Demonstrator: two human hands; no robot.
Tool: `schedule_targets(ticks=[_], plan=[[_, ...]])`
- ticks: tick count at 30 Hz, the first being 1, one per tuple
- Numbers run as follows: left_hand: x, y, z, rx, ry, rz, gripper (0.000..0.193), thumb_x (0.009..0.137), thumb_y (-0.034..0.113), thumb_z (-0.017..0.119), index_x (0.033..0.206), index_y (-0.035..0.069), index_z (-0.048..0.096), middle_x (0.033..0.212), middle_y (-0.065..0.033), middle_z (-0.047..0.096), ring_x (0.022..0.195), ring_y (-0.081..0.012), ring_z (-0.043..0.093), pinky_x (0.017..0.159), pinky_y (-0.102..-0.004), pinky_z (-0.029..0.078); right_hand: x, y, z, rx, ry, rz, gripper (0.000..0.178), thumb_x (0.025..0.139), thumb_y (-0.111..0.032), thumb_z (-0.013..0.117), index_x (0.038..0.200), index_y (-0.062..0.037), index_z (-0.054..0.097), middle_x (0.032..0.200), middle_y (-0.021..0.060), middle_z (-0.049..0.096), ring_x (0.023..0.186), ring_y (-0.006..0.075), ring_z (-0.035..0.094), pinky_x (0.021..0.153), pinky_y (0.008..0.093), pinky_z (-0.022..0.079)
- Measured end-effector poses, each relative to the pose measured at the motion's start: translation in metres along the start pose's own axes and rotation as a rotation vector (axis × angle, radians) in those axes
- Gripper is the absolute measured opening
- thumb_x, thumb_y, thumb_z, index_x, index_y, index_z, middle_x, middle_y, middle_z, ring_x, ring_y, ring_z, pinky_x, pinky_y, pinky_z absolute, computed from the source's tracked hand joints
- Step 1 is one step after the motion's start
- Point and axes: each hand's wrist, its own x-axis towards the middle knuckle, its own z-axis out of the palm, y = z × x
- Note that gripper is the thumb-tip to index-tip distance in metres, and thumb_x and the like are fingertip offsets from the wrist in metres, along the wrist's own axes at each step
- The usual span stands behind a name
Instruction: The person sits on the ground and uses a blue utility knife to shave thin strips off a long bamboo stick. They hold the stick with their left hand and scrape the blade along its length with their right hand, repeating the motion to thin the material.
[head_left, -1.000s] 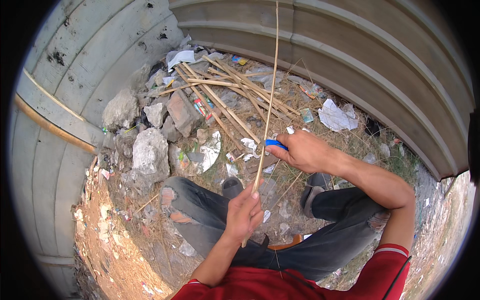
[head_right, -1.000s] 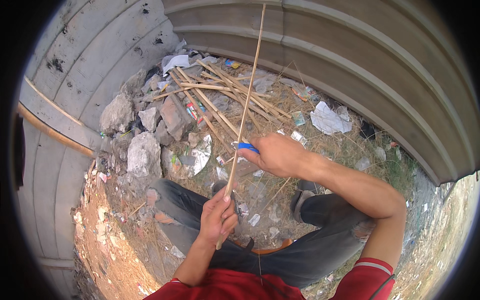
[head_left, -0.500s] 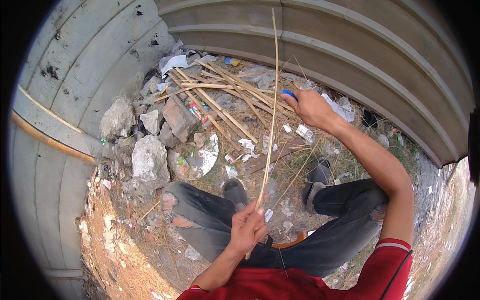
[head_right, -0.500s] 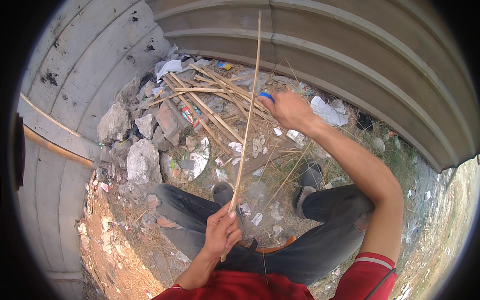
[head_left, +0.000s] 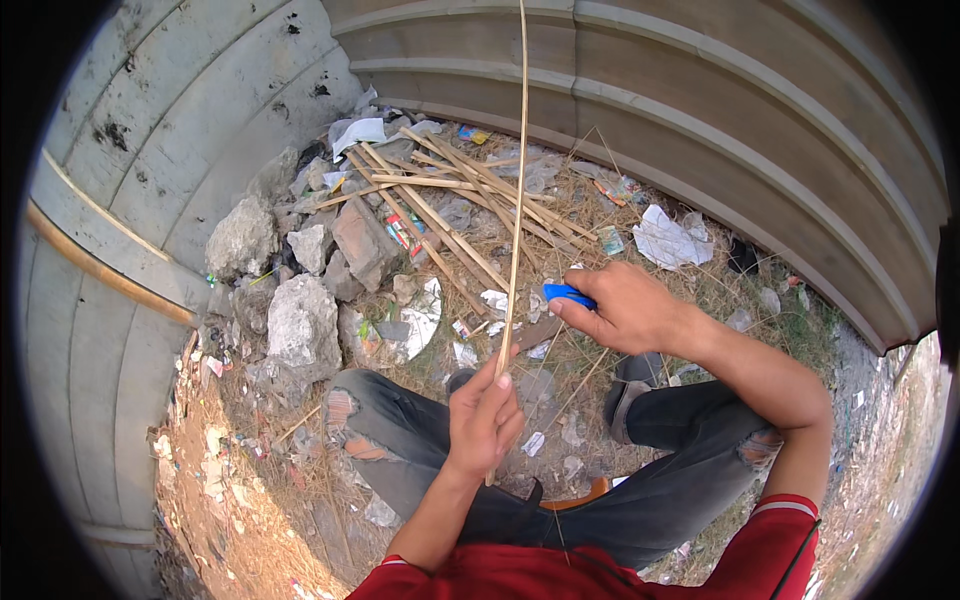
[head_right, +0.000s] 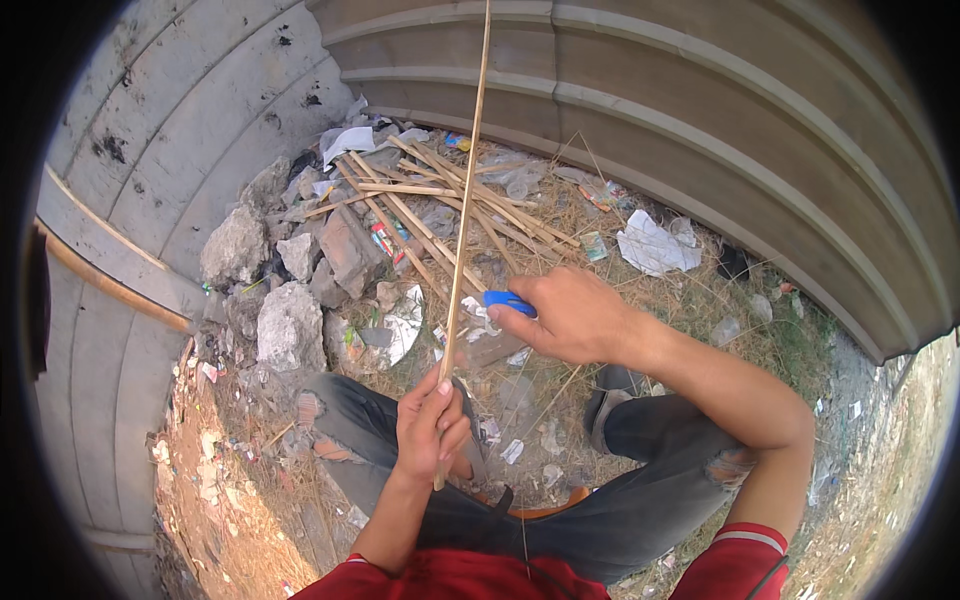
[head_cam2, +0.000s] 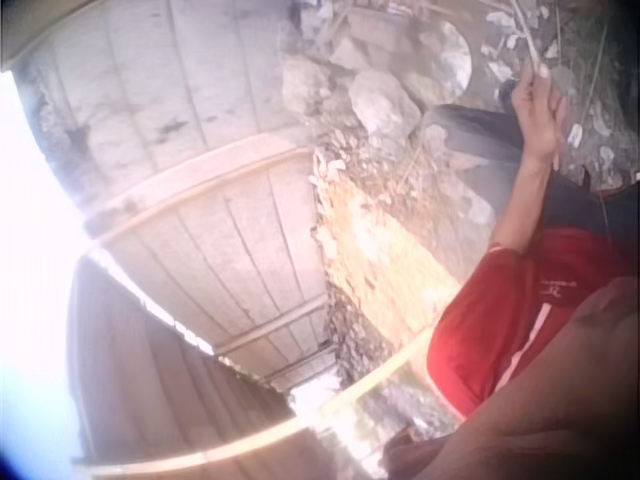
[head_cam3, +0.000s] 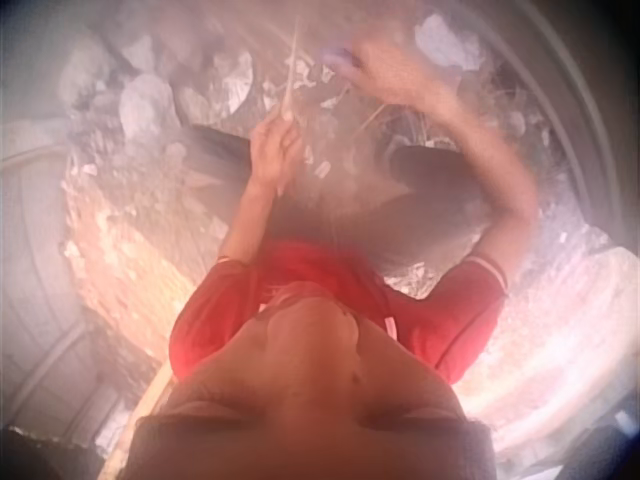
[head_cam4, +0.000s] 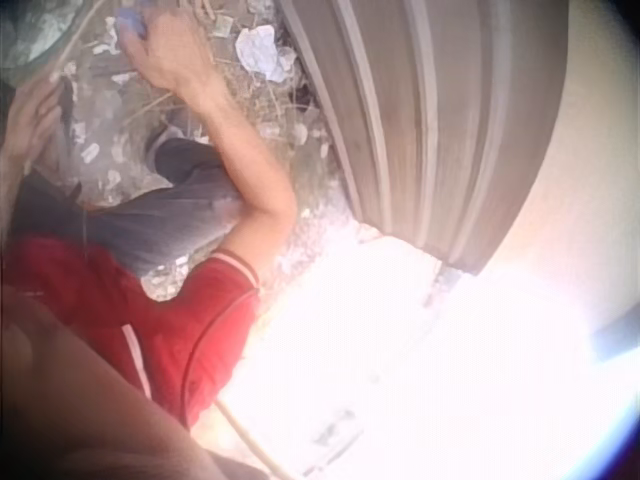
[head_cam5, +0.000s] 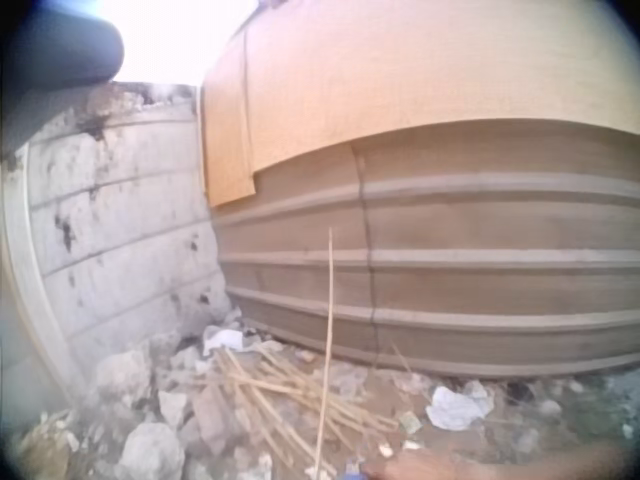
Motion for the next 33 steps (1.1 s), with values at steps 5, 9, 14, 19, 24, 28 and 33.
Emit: schedule_targets(ticks=[5,9,14,19,24,28,33], plan=[[0.01,-0.001,0.006,0.024,0.014,0.027,0.044,0.109,0.014,0.047,0.15,0.001,0.044,0.062,0.0055,0.034,0.042,-0.0031,0.026,0.04,-0.0214,0.024,-0.005,-0.03,0.023,-0.066,-0.118,-0.05,0.046,0.101,-0.045,0.054,0.097,-0.0006,0.068,0.074,0.0244,0.069,0.073,0.0449,0.069,0.07,0.0563,0.055],[0.003,0.001,0.006,0.134,0.073,-0.005,0.044,0.108,0.011,0.049,0.151,0.0,0.045,0.061,0.0064,0.033,0.043,-0.0023,0.026,0.04,-0.0213,0.024,0.006,-0.015,0.03,-0.092,0.033,-0.018,0.047,0.101,-0.045,0.054,0.098,-0.0004,0.067,0.069,0.0243,0.066,0.07,0.0451,0.068,0.068,0.0557,0.054],[-0.022,-0.021,-0.009,0.186,0.009,-0.039,0.046,0.105,0.005,0.051,0.151,0.0,0.046,0.06,0.0074,0.033,0.045,-0.0022,0.028,0.042,-0.0229,0.022,0.034,0.056,0.006,-0.127,0.27,0.142,0.046,0.103,-0.044,0.052,0.096,-0.001,0.067,0.064,0.0234,0.063,0.065,0.0459,0.065,0.063,0.0546,0.051],[-0.047,-0.038,-0.03,0.192,-0.06,-0.11,0.048,0.105,0.003,0.052,0.152,-0.001,0.044,0.061,0.0064,0.035,0.047,-0.0031,0.03,0.043,-0.0235,0.023,0.033,0.098,-0.004,-0.162,0.308,0.21,0.051,0.105,-0.045,0.048,0.095,0.0002,0.068,0.071,0.0244,0.067,0.073,0.0473,0.066,0.07,0.0559,0.052],[-0.098,-0.041,-0.081,0.259,-0.093,-0.294,0.044,0.105,0.002,0.05,0.148,-0.003,0.047,0.061,0.0057,0.035,0.048,-0.0036,0.03,0.043,-0.0235,0.025,0.025,0.17,-0.028,-0.183,0.425,0.452,0.055,0.105,-0.047,0.045,0.096,0.0014,0.069,0.083,0.0269,0.07,0.085,0.0484,0.066,0.079,0.0567,0.052],[-0.166,-0.027,-0.138,0.537,0.016,-0.536,0.055,0.093,0.025,0.07,0.143,0.005,0.058,0.062,0.0048,0.056,0.046,-0.004,0.038,0.046,-0.0222,0.035,-0.008,0.242,-0.031,-0.294,0.48,0.615,0.057,0.105,-0.049,0.043,0.103,0.0017,0.07,0.095,0.0303,0.07,0.094,0.0499,0.066,0.086,0.056,0.052],[-0.259,-0.042,-0.237,0.446,-0.106,-0.496,0.047,0.095,0.006,0.051,0.141,0.006,0.059,0.053,0.0084,0.041,0.041,-0.0043,0.035,0.039,-0.0224,0.026,-0.048,0.296,-0.049,-0.332,0.593,0.867,0.063,0.104,-0.052,0.042,0.098,0.0045,0.069,0.098,0.0325,0.069,0.098,0.0516,0.065,0.088,0.0569,0.052]])
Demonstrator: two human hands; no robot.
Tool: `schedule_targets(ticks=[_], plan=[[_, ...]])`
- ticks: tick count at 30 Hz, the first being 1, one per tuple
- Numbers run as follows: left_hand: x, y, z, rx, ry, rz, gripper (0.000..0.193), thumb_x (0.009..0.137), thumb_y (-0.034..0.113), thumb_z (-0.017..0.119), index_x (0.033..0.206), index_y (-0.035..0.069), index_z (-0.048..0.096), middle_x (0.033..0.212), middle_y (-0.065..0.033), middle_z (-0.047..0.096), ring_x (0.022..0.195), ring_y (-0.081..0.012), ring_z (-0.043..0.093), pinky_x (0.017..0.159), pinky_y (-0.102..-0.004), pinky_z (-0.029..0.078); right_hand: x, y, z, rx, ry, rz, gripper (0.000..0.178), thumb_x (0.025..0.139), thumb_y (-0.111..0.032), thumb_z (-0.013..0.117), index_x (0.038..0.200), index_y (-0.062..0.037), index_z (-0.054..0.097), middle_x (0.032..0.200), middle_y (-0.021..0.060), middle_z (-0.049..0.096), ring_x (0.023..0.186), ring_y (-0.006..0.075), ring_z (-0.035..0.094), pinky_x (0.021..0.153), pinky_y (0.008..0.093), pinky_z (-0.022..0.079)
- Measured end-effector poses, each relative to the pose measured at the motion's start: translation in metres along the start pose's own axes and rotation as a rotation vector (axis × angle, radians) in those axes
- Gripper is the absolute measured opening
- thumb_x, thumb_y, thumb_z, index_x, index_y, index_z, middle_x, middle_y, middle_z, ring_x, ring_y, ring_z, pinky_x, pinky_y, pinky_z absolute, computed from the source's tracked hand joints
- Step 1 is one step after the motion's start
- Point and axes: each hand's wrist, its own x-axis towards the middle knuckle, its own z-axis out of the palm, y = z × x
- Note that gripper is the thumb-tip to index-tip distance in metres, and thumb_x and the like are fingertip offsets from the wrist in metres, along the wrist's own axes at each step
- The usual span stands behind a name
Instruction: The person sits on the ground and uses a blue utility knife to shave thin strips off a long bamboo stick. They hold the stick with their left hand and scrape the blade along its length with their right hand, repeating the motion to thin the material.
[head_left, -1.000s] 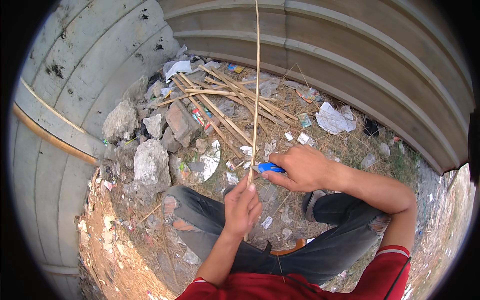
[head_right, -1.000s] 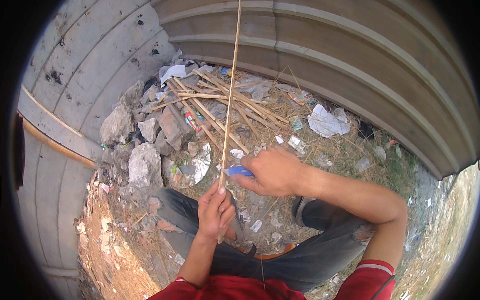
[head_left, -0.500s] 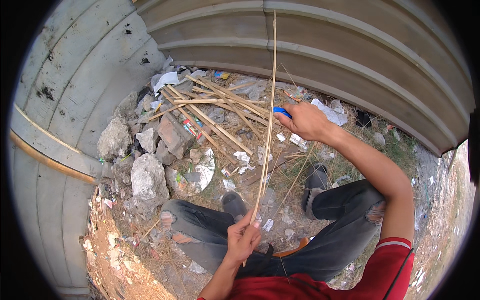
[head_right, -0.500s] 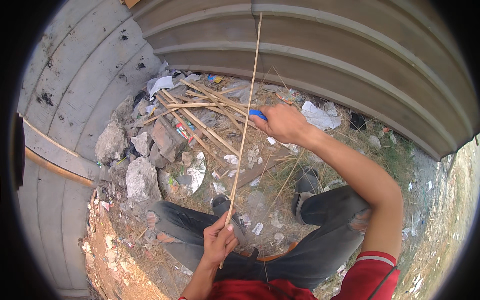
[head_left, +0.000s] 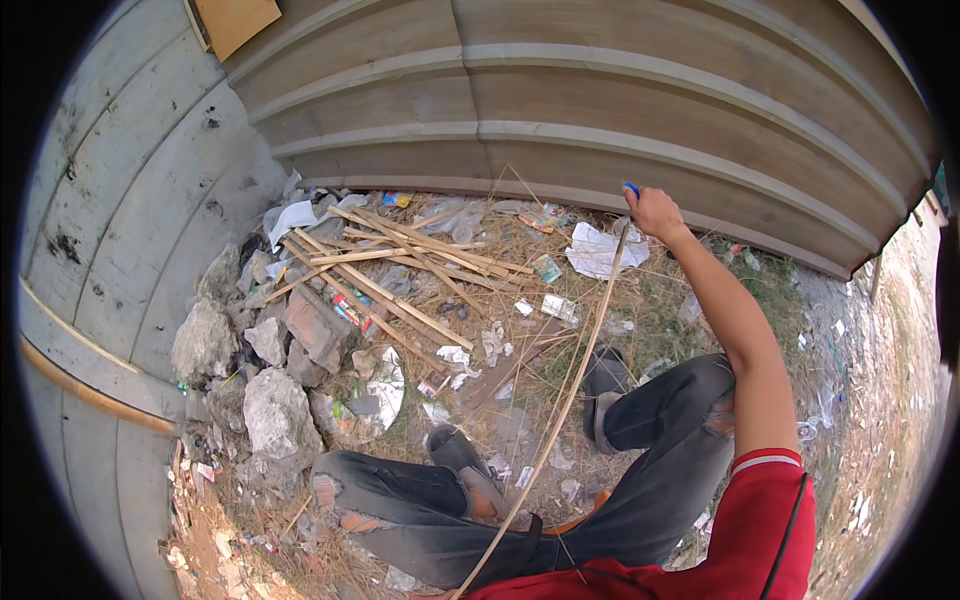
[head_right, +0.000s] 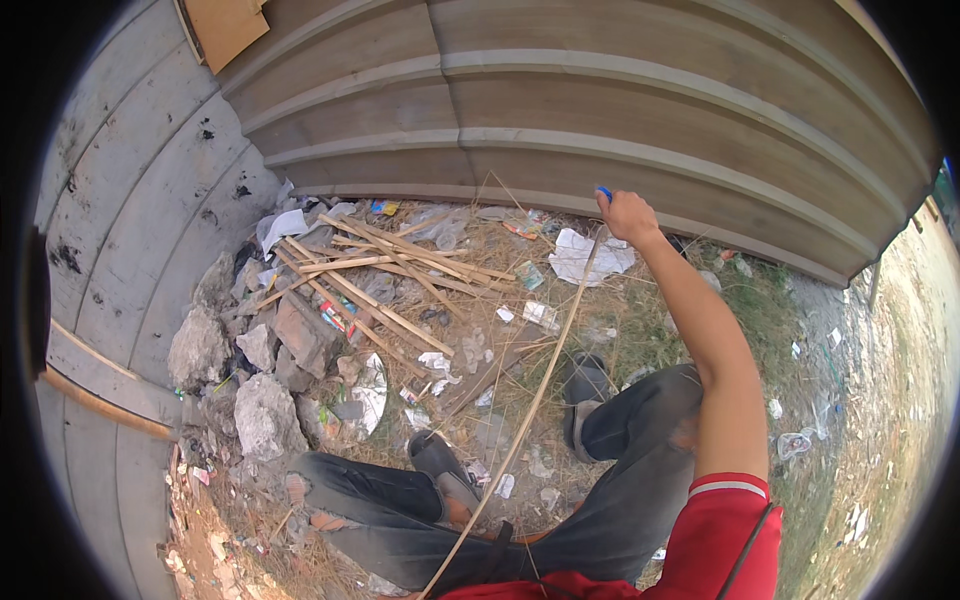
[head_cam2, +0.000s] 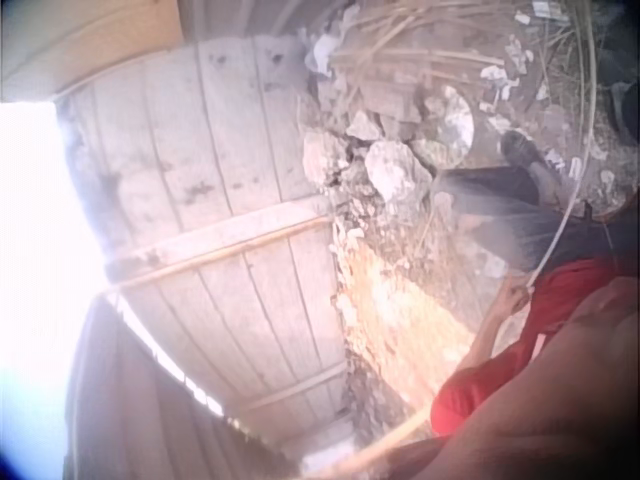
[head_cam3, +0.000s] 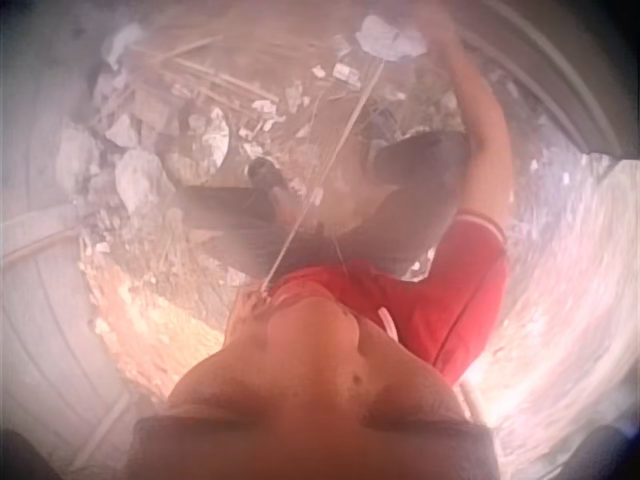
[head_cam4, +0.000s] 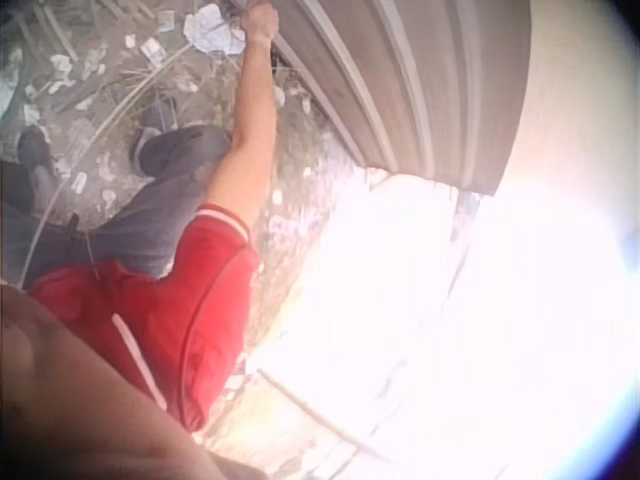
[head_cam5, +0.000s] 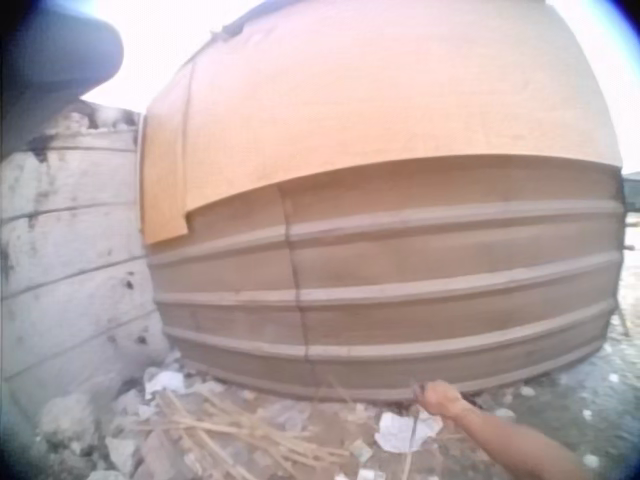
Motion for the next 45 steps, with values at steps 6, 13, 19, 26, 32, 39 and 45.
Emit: schedule_targets(ticks=[6,13,19,26,32,39,45], plan=[[0.005,-0.006,0.02,-0.073,0.129,-0.009,0.053,0.096,0.02,0.068,0.147,0.009,0.055,0.061,0.0102,0.042,0.05,-0.0037,0.036,0.045,-0.0233,0.027,-0.006,-0.007,0.002,0.282,0.072,0.072,0.073,0.095,-0.064,0.052,0.1,0.0067,0.068,0.09,0.0285,0.069,0.09,0.0431,0.068,0.081,0.0502,0.053],[0.049,0.056,0.043,-0.142,0.113,-0.099,0.062,0.09,0.028,0.073,0.145,0.006,0.055,0.07,0.0083,0.048,0.055,-0.0046,0.042,0.047,-0.0223,0.032,-0.065,-0.128,-0.039,1.202,-0.573,0.044,0.069,0.095,-0.062,0.063,0.12,0.0032,0.062,0.059,-0.005,0.039,0.044,0.0059,0.03,0.044,0.0266,0.021],[0.07,0.078,0.052,-0.075,0.079,-0.031,0.058,0.089,0.027,0.075,0.139,0.003,0.059,0.068,0.0066,0.049,0.054,-0.006,0.045,0.046,-0.0228,0.033,-0.084,-0.166,-0.044,1.396,-0.521,-0.001,0.05,0.101,-0.048,0.062,0.109,0.0015,0.065,0.056,-0.0063,0.036,0.044,0.0061,0.03,0.043,0.0275,0.023],[0.094,0.068,0.063,-0.137,0.099,0.125,0.053,0.094,0.021,0.067,0.142,0.001,0.056,0.062,0.005,0.044,0.046,-0.0063,0.038,0.042,-0.0237,0.03,-0.121,-0.191,-0.056,1.124,-0.655,-0.234,0.048,0.1,-0.051,0.064,0.098,-0.0025,0.068,0.057,-0.0052,0.043,0.049,0.0064,0.04,0.047,0.0278,0.032],[0.127,0.117,0.091,-0.509,-0.173,0.325,0.048,0.1,0.005,0.057,0.146,-0.002,0.05,0.062,-0.002,0.042,0.043,-0.0062,0.034,0.039,-0.0229,0.031,-0.156,-0.214,-0.071,0.996,-0.789,-0.489,0.039,0.097,-0.046,0.07,0.105,-0.0075,0.068,0.062,-0.0066,0.047,0.055,0.0042,0.041,0.05,0.0255,0.031],[0.158,0.14,0.11,-0.616,-0.356,0.334,0.049,0.106,0.02,0.047,0.148,-0.003,0.044,0.061,-0.0033,0.041,0.039,-0.0076,0.033,0.038,-0.0237,0.032,-0.175,-0.229,-0.089,0.981,-0.728,-0.438,0.032,0.095,-0.037,0.073,0.098,-0.0055,0.069,0.066,-0.0043,0.052,0.06,0.0061,0.046,0.055,0.0282,0.036],[0.172,0.146,0.122,-0.483,-0.31,0.384,0.049,0.107,0.018,0.045,0.15,-0.004,0.042,0.065,-0.0047,0.047,0.042,-0.0079,0.037,0.042,-0.0225,0.035,-0.17,-0.22,-0.081,1.023,-0.642,-0.442,0.025,0.094,-0.028,0.071,0.103,-0.0049,0.066,0.067,-0.0046,0.052,0.061,0.0058,0.046,0.056,0.0278,0.037]])
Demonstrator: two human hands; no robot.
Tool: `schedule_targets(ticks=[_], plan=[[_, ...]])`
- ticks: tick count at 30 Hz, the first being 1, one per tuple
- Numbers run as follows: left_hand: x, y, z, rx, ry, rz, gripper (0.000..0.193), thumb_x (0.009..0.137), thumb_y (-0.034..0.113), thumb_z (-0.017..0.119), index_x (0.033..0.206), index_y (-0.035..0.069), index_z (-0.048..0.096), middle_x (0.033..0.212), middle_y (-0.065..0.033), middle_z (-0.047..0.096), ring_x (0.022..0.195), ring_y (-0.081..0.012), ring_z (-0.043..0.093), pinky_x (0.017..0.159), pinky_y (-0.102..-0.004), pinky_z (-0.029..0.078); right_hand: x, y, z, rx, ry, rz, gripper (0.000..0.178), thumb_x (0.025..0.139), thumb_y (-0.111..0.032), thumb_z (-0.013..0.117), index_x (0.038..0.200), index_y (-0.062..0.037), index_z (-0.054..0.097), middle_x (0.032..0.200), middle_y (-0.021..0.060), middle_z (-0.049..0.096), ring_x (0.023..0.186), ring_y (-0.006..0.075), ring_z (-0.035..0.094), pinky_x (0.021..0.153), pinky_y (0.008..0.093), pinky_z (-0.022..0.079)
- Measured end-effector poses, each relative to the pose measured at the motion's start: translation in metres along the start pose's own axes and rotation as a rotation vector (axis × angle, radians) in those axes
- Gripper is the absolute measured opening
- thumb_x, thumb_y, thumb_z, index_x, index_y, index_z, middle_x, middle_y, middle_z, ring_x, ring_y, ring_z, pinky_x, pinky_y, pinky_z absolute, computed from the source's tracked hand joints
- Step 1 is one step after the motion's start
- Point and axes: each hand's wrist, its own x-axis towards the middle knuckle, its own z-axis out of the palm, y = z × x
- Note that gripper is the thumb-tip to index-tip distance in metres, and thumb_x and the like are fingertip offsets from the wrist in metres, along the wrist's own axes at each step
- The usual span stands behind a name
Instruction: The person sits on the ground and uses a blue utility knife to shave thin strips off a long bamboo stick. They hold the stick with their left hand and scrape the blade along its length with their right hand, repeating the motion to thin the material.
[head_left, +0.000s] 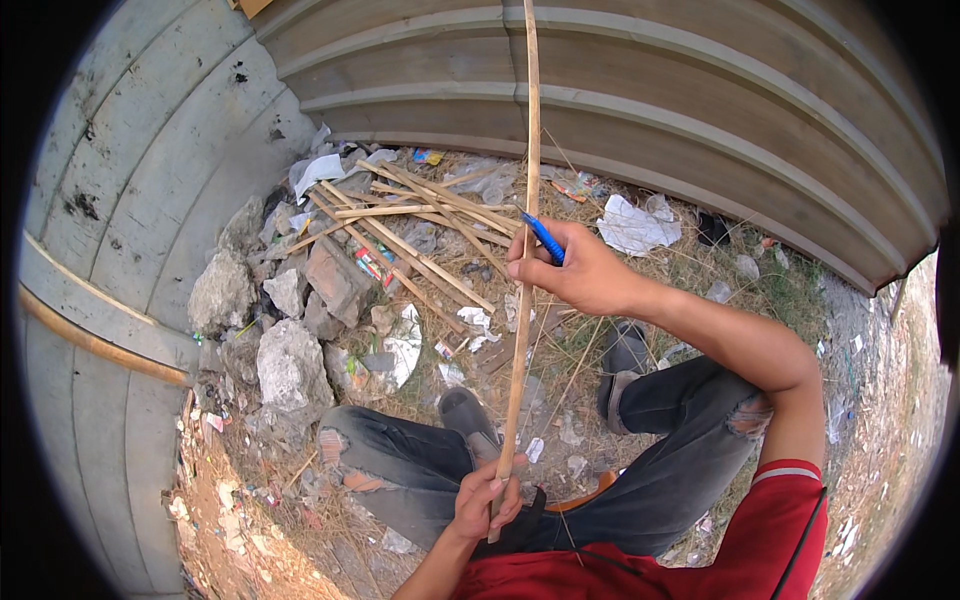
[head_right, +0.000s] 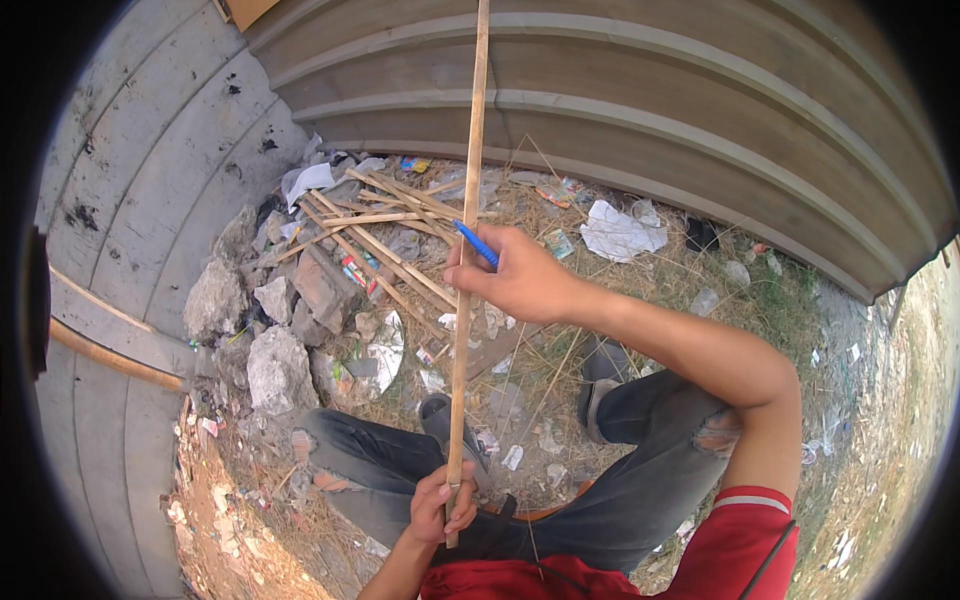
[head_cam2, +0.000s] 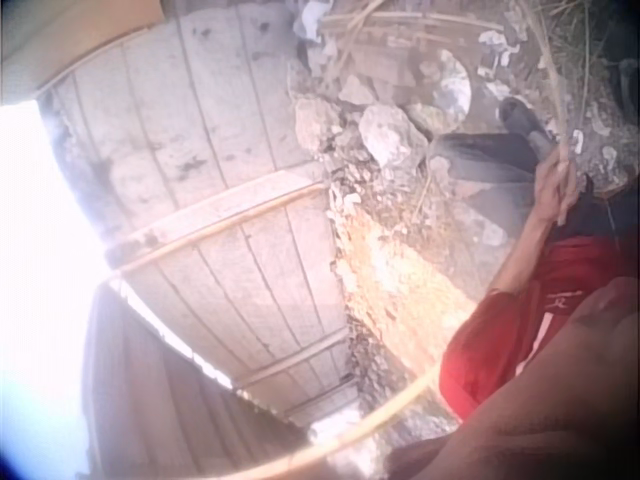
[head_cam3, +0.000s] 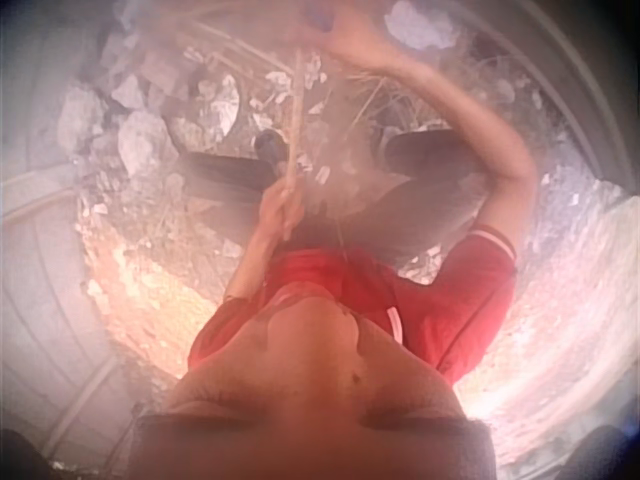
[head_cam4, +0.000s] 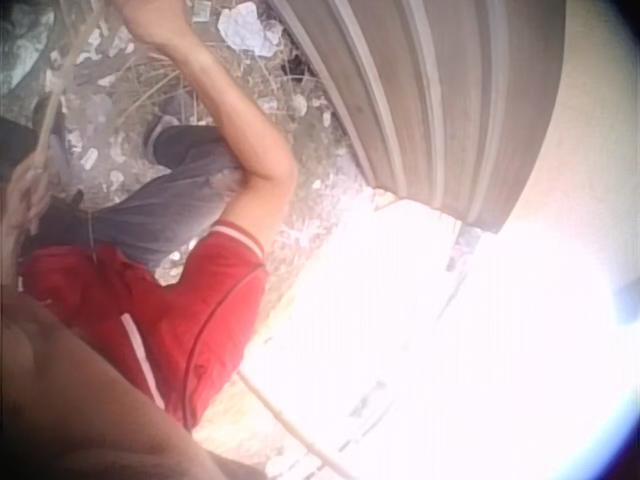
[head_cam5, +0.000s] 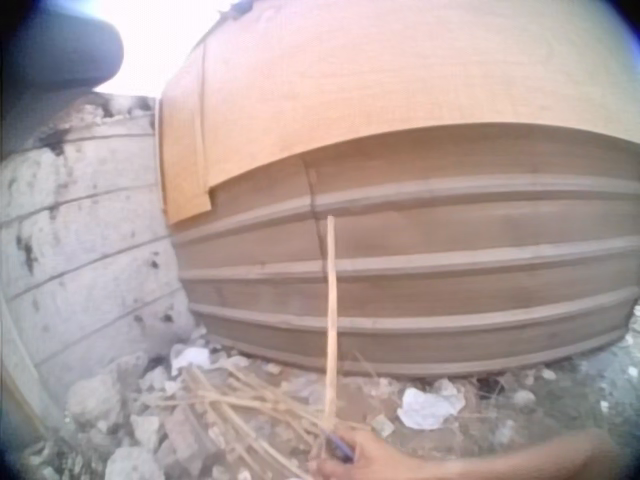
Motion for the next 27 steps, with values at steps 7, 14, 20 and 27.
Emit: schedule_targets(ticks=[7,14,20,27], plan=[[0.014,-0.006,0.005,0.257,0.13,0.168,0.043,0.104,0.014,0.055,0.143,-0.003,0.051,0.064,-0.0052,0.049,0.041,-0.0088,0.037,0.039,-0.023,0.033,-0.002,-0.006,-0.007,0.073,-0.024,0.029,0.034,0.096,-0.028,0.07,0.119,-0.0026,0.066,0.074,-0.0035,0.054,0.067,0.0058,0.047,0.062,0.0268,0.04],[0.023,-0.002,0.021,0.534,0.321,0.269,0.049,0.1,-0.001,0.06,0.147,-0.005,0.049,0.072,-0.0018,0.059,0.051,-0.0035,0.047,0.046,-0.0194,0.038,0.0,0.001,-0.008,-0.04,-0.06,-0.065,0.041,0.094,-0.024,0.076,0.126,-0.0007,0.065,0.086,-0.0004,0.062,0.081,0.0064,0.056,0.076,0.0269,0.047],[0.03,-0.003,0.026,0.598,0.41,0.278,0.051,0.098,0.0,0.066,0.146,-0.004,0.051,0.081,-0.0052,0.069,0.054,-0.0026,0.051,0.047,-0.0187,0.041,-0.002,-0.004,-0.006,0.019,-0.115,-0.06,0.045,0.091,-0.021,0.079,0.129,-0.0008,0.064,0.091,0.0018,0.065,0.086,0.0082,0.058,0.082,0.0272,0.048],[0.029,-0.002,0.023,0.623,0.39,0.277,0.053,0.099,0.003,0.066,0.148,-0.003,0.048,0.086,-0.0068,0.071,0.059,-0.0028,0.054,0.052,-0.0186,0.045,-0.002,-0.011,-0.011,0.205,-0.181,-0.047,0.042,0.095,-0.014,0.071,0.133,0.001,0.061,0.101,0.0049,0.068,0.098,0.0116,0.061,0.093,0.0312,0.05]])
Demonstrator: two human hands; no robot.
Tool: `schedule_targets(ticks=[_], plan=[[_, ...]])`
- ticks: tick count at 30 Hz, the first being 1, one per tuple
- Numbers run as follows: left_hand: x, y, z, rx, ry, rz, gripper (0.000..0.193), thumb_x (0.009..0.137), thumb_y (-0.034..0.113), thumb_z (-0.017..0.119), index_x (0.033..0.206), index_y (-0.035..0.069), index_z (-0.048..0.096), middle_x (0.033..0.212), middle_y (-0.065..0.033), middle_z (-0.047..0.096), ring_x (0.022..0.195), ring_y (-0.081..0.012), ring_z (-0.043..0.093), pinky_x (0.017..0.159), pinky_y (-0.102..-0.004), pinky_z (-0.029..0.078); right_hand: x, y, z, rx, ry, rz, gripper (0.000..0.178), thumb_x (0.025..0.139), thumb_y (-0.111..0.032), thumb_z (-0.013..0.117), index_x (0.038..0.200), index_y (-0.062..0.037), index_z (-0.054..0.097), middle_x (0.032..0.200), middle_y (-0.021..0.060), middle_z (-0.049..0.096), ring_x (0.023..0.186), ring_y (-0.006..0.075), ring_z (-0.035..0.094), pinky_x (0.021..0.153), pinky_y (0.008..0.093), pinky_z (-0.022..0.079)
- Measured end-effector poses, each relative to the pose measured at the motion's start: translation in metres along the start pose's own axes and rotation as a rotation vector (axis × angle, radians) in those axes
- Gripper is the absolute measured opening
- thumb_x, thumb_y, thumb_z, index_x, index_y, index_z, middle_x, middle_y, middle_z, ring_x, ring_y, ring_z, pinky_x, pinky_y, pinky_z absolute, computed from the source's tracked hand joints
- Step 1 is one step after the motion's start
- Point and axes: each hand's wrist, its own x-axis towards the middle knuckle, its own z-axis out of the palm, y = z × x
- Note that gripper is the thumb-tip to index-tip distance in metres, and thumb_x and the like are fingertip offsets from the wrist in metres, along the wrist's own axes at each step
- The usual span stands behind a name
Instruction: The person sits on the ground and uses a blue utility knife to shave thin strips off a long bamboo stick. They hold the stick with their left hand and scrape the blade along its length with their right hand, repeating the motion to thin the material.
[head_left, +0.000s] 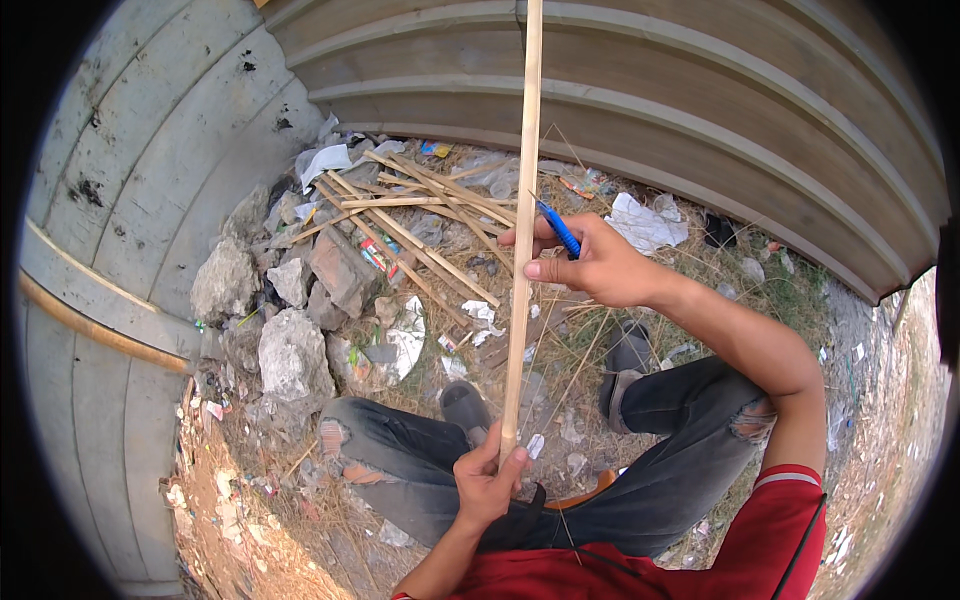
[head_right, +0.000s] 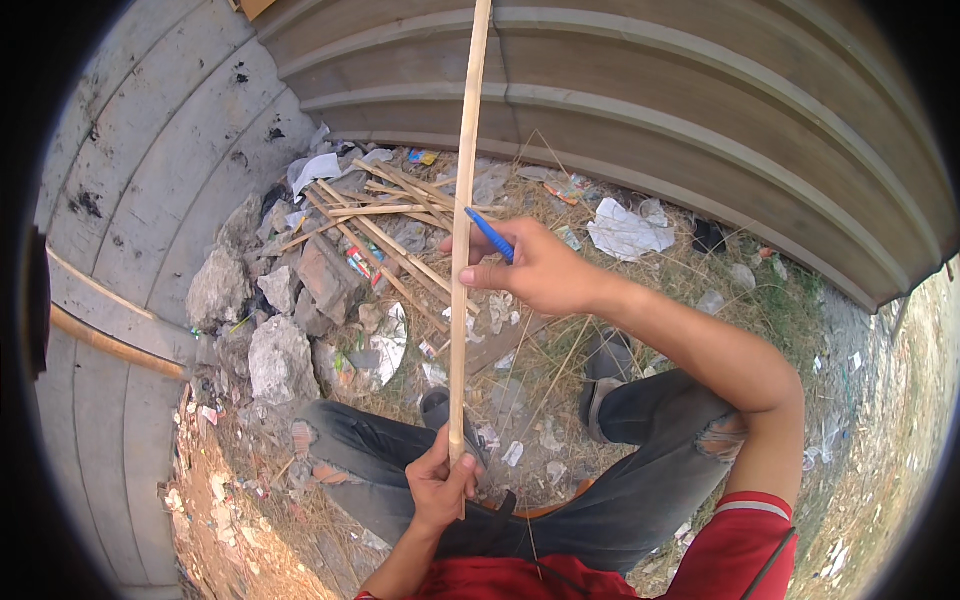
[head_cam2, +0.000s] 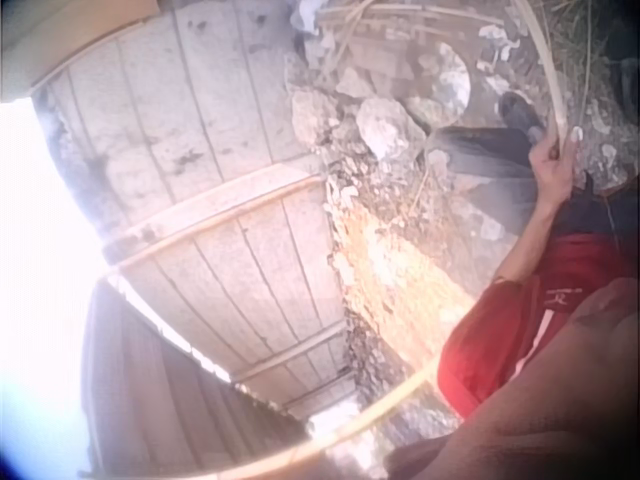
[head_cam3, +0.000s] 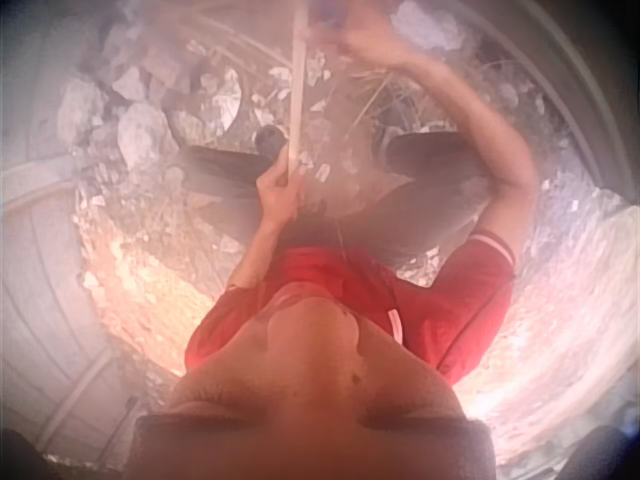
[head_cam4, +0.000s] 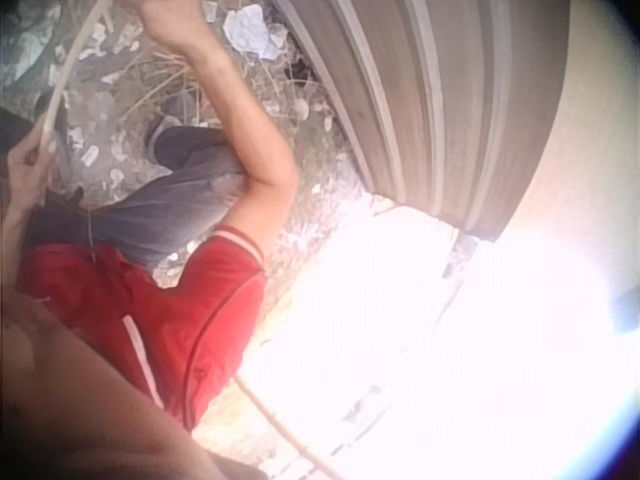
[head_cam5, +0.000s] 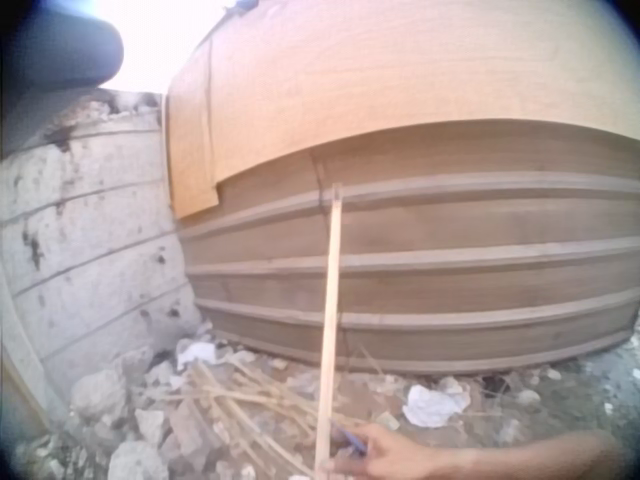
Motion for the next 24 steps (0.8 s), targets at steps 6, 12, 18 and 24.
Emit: schedule_targets(ticks=[6,12,18,24], plan=[[0.009,0.008,0.005,0.042,-0.047,-0.011,0.055,0.102,0.006,0.06,0.153,-0.003,0.04,0.091,-0.0072,0.071,0.062,-0.0028,0.055,0.056,-0.0183,0.046,-0.002,-0.003,0.002,0.01,0.048,-0.012,0.047,0.096,-0.012,0.069,0.14,-0.0027,0.057,0.1,0.003,0.067,0.099,0.0104,0.06,0.094,0.0308,0.048],[0.009,0.011,0.006,0.02,-0.094,-0.051,0.05,0.105,0.009,0.056,0.151,-0.004,0.043,0.083,-0.0057,0.068,0.054,-0.0021,0.05,0.051,-0.0184,0.042,0.0,0.004,0.0,-0.009,0.061,-0.022,0.05,0.094,-0.011,0.072,0.141,-0.0048,0.057,0.092,-0.0006,0.064,0.091,0.0083,0.057,0.088,0.0282,0.045],[0.009,0.018,0.006,-0.01,-0.131,-0.083,0.044,0.106,0.01,0.052,0.148,-0.004,0.045,0.064,-0.0008,0.058,0.045,-0.0033,0.046,0.044,-0.02,0.037,-0.001,0.007,-0.004,-0.025,0.039,-0.039,0.048,0.093,-0.012,0.073,0.139,-0.0055,0.059,0.089,-0.0021,0.064,0.088,0.0081,0.057,0.088,0.0284,0.044],[0.01,0.017,0.004,-0.029,-0.164,-0.068,0.04,0.107,0.009,0.048,0.144,-0.006,0.047,0.055,0.0012,0.051,0.041,-0.0049,0.044,0.041,-0.0211,0.035,-0.001,0.007,-0.006,-0.019,0.024,-0.045,0.049,0.092,-0.013,0.073,0.139,-0.0066,0.06,0.088,-0.0022,0.065,0.087,0.0073,0.057,0.086,0.0285,0.044]])
